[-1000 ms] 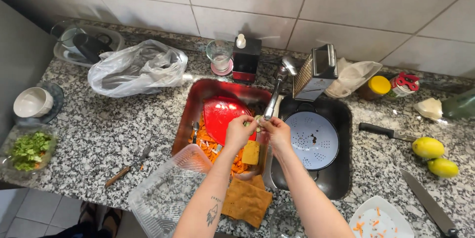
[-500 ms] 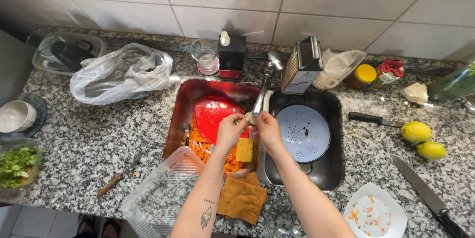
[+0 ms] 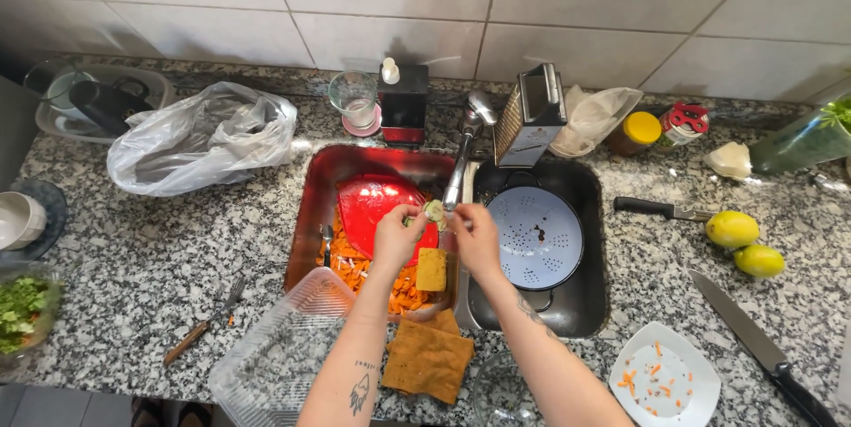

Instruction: The person handles a lemon and a plastic bag before moving to the sink. They wash sliced cucumbers and carrots under running water, transferring them from a white plate into a clear plastic container. The person also rinses the plate and the container lid.

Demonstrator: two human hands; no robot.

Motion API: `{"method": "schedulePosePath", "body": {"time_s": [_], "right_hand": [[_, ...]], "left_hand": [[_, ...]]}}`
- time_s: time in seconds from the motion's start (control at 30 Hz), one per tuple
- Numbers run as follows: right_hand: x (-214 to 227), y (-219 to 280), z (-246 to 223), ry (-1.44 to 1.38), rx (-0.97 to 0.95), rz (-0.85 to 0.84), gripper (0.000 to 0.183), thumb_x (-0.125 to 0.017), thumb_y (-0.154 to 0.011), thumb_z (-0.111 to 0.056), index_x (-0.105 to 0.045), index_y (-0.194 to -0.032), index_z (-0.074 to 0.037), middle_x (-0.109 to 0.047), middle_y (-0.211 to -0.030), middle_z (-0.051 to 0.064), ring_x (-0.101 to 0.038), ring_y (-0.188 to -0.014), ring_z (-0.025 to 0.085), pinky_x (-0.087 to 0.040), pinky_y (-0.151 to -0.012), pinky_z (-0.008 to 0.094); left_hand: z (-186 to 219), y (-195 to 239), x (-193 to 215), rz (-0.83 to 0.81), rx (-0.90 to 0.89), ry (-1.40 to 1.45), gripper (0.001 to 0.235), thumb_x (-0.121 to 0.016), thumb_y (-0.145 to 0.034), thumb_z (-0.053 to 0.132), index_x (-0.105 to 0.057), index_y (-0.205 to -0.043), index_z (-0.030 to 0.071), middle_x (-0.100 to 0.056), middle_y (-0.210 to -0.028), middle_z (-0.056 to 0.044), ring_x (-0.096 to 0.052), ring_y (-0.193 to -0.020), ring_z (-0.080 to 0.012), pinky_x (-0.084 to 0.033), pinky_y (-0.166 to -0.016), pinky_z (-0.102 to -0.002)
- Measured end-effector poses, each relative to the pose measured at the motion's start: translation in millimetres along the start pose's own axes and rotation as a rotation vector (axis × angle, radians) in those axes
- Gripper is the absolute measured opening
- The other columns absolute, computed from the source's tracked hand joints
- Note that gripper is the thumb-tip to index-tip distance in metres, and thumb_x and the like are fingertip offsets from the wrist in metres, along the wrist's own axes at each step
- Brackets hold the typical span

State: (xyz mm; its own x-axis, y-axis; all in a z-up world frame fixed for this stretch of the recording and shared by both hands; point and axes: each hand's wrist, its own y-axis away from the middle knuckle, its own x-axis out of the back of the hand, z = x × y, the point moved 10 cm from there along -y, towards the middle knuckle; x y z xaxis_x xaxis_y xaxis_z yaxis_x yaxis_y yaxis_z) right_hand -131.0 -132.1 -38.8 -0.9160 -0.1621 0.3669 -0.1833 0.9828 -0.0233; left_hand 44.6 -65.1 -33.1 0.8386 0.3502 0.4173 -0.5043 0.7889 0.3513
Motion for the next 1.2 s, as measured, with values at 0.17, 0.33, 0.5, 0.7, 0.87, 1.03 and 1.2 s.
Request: {"method": "schedulePosePath", "body": {"time_s": [0.17,0.33,0.5,0.7,0.87,1.03,1.2], "right_hand": [[-34.5,15.0,19.4,-0.681,-0.462,-0.116,0.019,-0.064,-0.089,-0.021,-0.064,-0.103,-0.009,-0.069,-0.080,0.007,-0.068,-0.072,0.014,-0.055,-0.060,0.023],[-18.5,8.3,32.9,-0.676,-0.506,-0.071,0.024,-0.069,-0.085,-0.024,-0.067,-0.103,-0.007,-0.066,-0.072,0.006,-0.061,-0.061,0.011,-0.051,-0.058,0.019],[-4.3,0.3,21.7,-0.421,-0.435,-0.061,0.024,-0.083,-0.069,-0.017,-0.071,-0.089,-0.011,-0.066,-0.069,0.000,-0.061,-0.062,0.006,-0.048,-0.057,0.016],[-6.3,-21.2,40.0,-0.176,-0.267,-0.048,0.013,-0.070,-0.077,-0.008,-0.072,-0.089,-0.012,-0.069,-0.071,0.006,-0.064,-0.061,0.010,-0.054,-0.051,0.021],[-4.1,-1.7,-32.1,-0.331,-0.329,-0.134,0.015,-0.058,-0.086,-0.016,-0.067,-0.098,-0.012,-0.069,-0.077,0.010,-0.065,-0.064,0.015,-0.057,-0.055,0.026],[-26.2,13.9,-16.1,0.101,-0.318,-0.483,0.039,-0.044,-0.096,-0.037,-0.061,-0.115,-0.007,-0.068,-0.095,0.023,-0.066,-0.089,0.038,-0.055,-0.075,0.046],[6.8,-2.2,-28.8,0.421,-0.117,-0.192,0.032,-0.074,-0.075,-0.032,-0.061,-0.103,-0.025,-0.069,-0.068,-0.006,-0.069,-0.070,0.020,-0.055,-0.068,0.035]], "left_hand": [[14.2,1.9,-12.7,-0.037,-0.056,0.019,0.013,-0.071,-0.075,0.030,-0.074,-0.086,0.023,-0.068,-0.064,0.000,-0.066,-0.070,-0.0146,-0.050,-0.068,-0.028],[11.7,2.6,8.6,-0.013,-0.015,-0.214,0.011,-0.070,-0.075,0.037,-0.073,-0.082,0.029,-0.064,-0.056,0.005,-0.066,-0.068,-0.0142,-0.051,-0.068,-0.028],[18.4,12.5,12.6,-0.024,0.007,-0.307,0.014,-0.073,-0.071,0.037,-0.071,-0.079,0.026,-0.063,-0.055,0.005,-0.067,-0.072,-0.0182,-0.049,-0.074,-0.030],[15.8,-2.3,-7.2,-0.073,-0.097,-0.222,0.016,-0.063,-0.083,0.038,-0.071,-0.095,0.034,-0.070,-0.082,0.002,-0.066,-0.091,-0.0224,-0.052,-0.081,-0.037],[39.1,10.9,-3.4,-0.025,-0.155,-0.188,0.015,-0.064,-0.083,0.033,-0.071,-0.094,0.026,-0.069,-0.079,-0.003,-0.065,-0.089,-0.0260,-0.051,-0.080,-0.039],[43.8,11.3,11.8,0.027,-0.154,-0.158,0.015,-0.062,-0.085,0.030,-0.072,-0.094,0.022,-0.068,-0.076,-0.006,-0.066,-0.084,-0.0268,-0.051,-0.077,-0.040],[31.0,8.2,15.6,0.010,-0.125,-0.196,0.016,-0.064,-0.083,0.035,-0.071,-0.093,0.025,-0.069,-0.081,-0.005,-0.065,-0.091,-0.0287,-0.051,-0.079,-0.041]]}}
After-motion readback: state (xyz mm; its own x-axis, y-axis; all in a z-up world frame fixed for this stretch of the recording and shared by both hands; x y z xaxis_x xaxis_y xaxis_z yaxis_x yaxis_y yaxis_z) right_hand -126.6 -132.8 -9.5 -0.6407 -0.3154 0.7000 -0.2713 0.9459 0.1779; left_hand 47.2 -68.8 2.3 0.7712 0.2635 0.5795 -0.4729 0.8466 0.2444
